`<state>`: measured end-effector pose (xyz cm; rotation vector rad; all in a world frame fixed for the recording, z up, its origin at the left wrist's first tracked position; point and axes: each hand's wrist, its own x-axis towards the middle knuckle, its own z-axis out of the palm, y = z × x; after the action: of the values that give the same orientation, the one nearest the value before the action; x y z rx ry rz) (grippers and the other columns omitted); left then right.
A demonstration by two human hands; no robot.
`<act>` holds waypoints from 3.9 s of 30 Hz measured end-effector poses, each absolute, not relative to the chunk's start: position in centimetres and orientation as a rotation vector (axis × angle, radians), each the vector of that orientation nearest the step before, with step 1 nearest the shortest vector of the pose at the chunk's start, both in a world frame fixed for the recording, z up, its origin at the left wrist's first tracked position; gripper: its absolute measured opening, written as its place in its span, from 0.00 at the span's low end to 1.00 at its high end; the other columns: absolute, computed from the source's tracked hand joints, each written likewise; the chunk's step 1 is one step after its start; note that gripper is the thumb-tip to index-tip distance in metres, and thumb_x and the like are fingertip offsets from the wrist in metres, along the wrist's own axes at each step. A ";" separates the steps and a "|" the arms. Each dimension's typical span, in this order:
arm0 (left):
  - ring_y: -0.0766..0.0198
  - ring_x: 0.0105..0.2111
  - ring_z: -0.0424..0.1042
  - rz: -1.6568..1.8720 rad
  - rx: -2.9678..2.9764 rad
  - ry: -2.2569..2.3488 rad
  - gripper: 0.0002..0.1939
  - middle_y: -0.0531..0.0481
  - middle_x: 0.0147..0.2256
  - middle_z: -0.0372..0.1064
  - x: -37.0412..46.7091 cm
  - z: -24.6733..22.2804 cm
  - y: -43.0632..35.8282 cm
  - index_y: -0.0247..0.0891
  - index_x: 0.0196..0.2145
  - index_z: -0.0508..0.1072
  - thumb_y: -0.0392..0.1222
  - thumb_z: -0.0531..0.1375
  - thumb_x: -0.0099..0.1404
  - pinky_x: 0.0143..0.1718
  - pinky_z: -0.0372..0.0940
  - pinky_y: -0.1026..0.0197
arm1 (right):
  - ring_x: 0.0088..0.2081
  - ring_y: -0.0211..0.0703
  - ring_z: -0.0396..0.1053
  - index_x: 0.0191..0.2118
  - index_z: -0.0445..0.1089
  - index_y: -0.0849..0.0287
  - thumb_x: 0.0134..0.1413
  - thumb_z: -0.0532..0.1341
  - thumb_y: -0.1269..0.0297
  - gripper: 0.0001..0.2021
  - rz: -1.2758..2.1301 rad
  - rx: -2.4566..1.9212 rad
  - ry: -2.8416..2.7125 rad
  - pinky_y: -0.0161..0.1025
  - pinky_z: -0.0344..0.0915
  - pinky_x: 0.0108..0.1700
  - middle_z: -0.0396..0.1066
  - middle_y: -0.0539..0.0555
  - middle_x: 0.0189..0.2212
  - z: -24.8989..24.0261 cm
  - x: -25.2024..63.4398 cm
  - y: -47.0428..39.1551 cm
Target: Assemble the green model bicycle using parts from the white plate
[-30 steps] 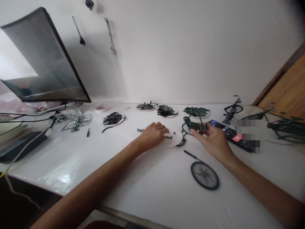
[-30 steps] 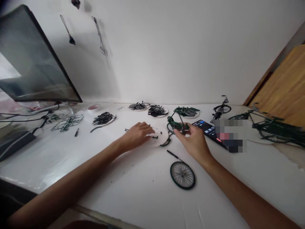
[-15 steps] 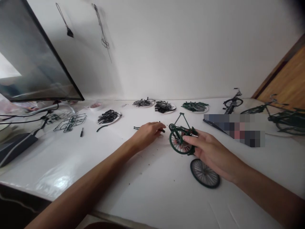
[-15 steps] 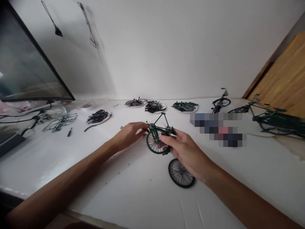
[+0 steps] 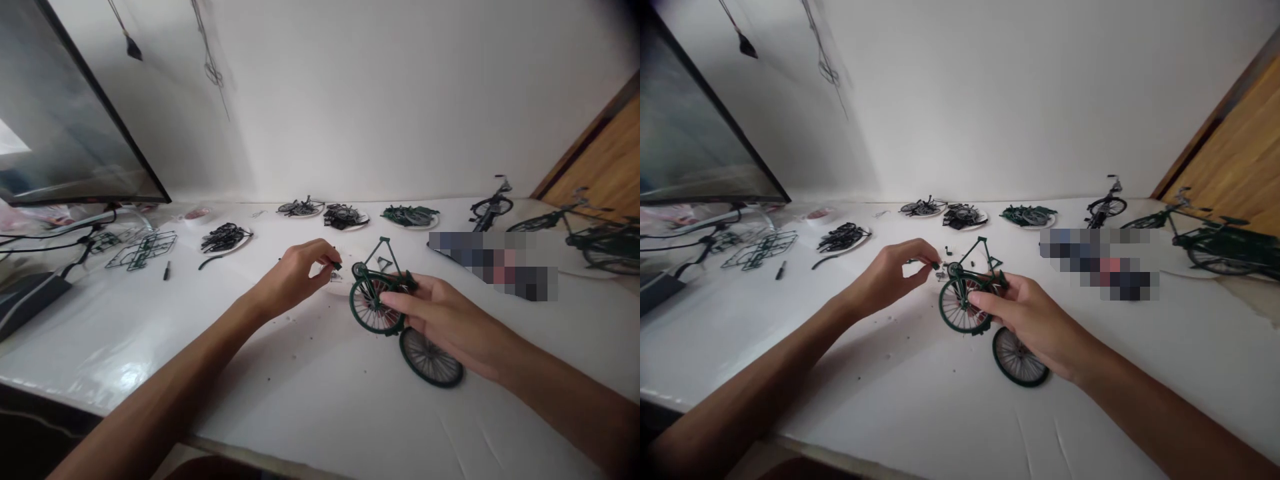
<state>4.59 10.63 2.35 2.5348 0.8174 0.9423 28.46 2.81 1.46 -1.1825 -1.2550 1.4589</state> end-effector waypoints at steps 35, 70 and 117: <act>0.56 0.43 0.68 0.432 3.262 0.757 0.09 0.44 0.40 0.74 5.6 0.0 14.9 0.35 0.39 0.74 0.32 0.54 0.72 0.49 0.57 0.54 | 0.42 0.44 0.68 0.42 0.67 0.57 0.58 0.65 0.57 0.11 1.652 -1.199 -1.789 0.38 0.65 0.42 0.70 0.52 0.39 2.0 27.6 0.8; 0.68 0.32 0.72 0.872 1.523 0.512 0.08 0.47 0.35 0.75 6.2 1.1 10.4 0.33 0.34 0.74 0.41 0.66 0.65 0.34 0.65 0.64 | 0.45 0.46 0.74 0.46 0.74 0.52 0.52 0.70 0.55 0.16 1.232 -1.234 -1.111 0.41 0.69 0.46 0.78 0.53 0.44 0.7 28.0 3.1; 0.67 0.30 0.74 0.769 1.370 0.784 0.05 0.49 0.28 0.75 8.9 0.7 7.1 0.35 0.31 0.79 0.40 0.67 0.60 0.37 0.66 0.63 | 0.51 0.52 0.74 0.35 0.77 0.54 0.55 0.68 0.64 0.02 1.301 -0.900 -0.963 0.53 0.72 0.52 0.79 0.53 0.46 1.6 27.6 2.8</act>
<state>8.93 7.12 0.69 1.3697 0.7844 0.7689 27.61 2.78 1.62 -0.9001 -0.9634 1.3009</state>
